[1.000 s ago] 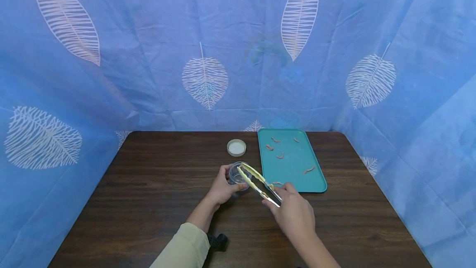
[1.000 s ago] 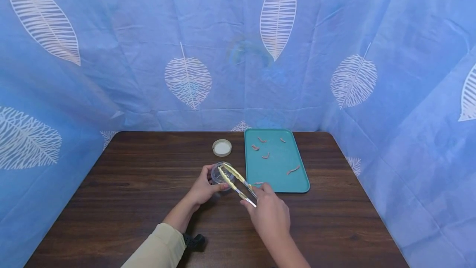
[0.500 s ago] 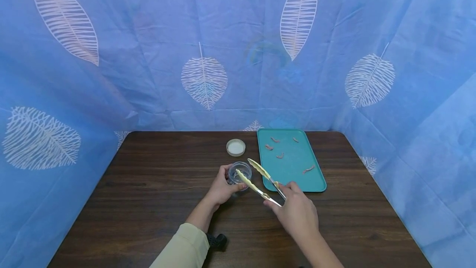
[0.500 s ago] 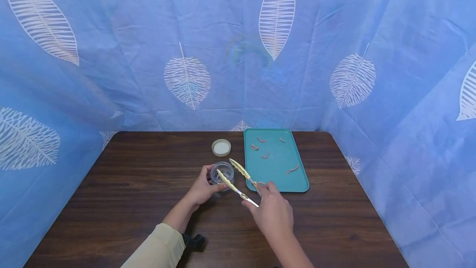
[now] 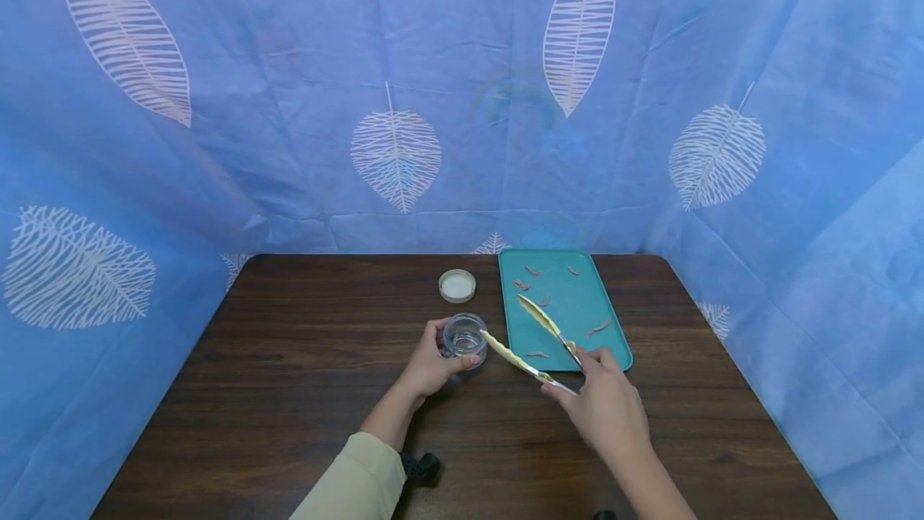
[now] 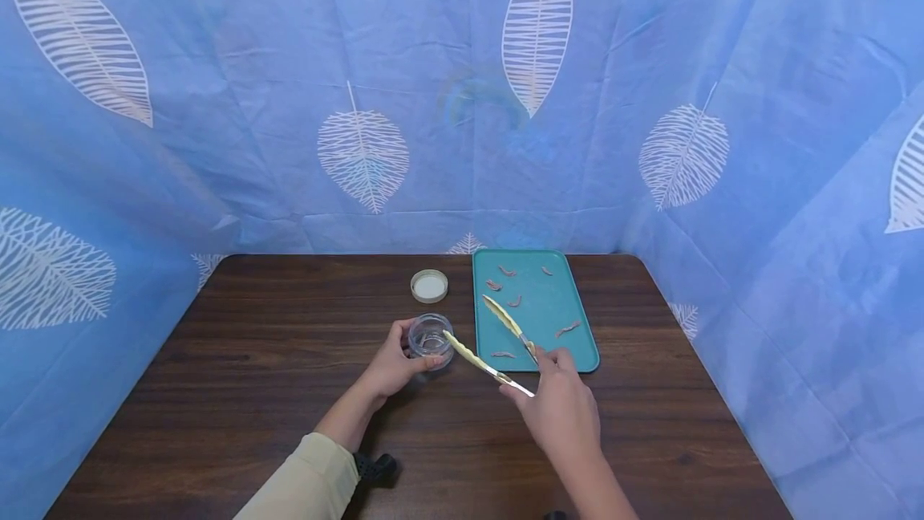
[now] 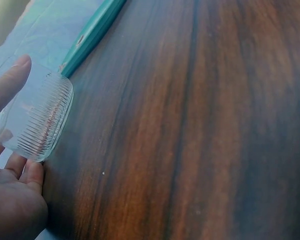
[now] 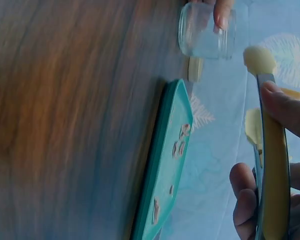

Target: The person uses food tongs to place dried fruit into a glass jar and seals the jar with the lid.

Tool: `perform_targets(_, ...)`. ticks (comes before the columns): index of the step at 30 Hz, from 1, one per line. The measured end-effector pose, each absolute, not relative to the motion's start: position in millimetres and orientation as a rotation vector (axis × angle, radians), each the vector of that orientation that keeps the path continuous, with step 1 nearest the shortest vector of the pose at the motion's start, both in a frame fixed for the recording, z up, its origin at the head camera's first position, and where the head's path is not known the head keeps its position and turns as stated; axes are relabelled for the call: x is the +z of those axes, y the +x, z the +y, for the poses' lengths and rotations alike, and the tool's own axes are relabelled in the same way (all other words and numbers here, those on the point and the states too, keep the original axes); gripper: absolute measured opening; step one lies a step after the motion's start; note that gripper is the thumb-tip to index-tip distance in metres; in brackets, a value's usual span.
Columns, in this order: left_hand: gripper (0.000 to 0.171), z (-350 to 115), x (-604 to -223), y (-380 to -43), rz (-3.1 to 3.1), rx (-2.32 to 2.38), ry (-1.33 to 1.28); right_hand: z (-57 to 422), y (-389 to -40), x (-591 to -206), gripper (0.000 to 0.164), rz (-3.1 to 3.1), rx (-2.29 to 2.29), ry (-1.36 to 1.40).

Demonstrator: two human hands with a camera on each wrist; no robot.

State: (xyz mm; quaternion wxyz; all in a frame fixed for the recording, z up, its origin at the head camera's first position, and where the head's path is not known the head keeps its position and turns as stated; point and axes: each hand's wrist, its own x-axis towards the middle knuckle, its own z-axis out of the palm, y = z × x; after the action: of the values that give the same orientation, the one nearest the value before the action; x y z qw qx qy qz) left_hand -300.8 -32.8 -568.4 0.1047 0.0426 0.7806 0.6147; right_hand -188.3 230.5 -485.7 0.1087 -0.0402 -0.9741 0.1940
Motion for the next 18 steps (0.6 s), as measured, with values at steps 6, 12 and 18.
perform_targets(6, 0.086, -32.7, -566.7, -300.3, 2.288, 1.817, 0.124, 243.0, -187.8, -484.7, 0.096, -2.935, 0.588, -0.192)
perform_targets(12, 0.086, -32.7, -568.1, -301.1, 2.300, 1.804, 0.120, 258.6, -187.2, -486.1, 0.094, -2.964, 0.580, -0.218)
perform_targets(18, 0.087, -32.9, -571.0, -302.6, 2.302, 1.797, 0.124, 272.6, -186.2, -488.6, 0.086, -3.008, 0.526, -0.238)
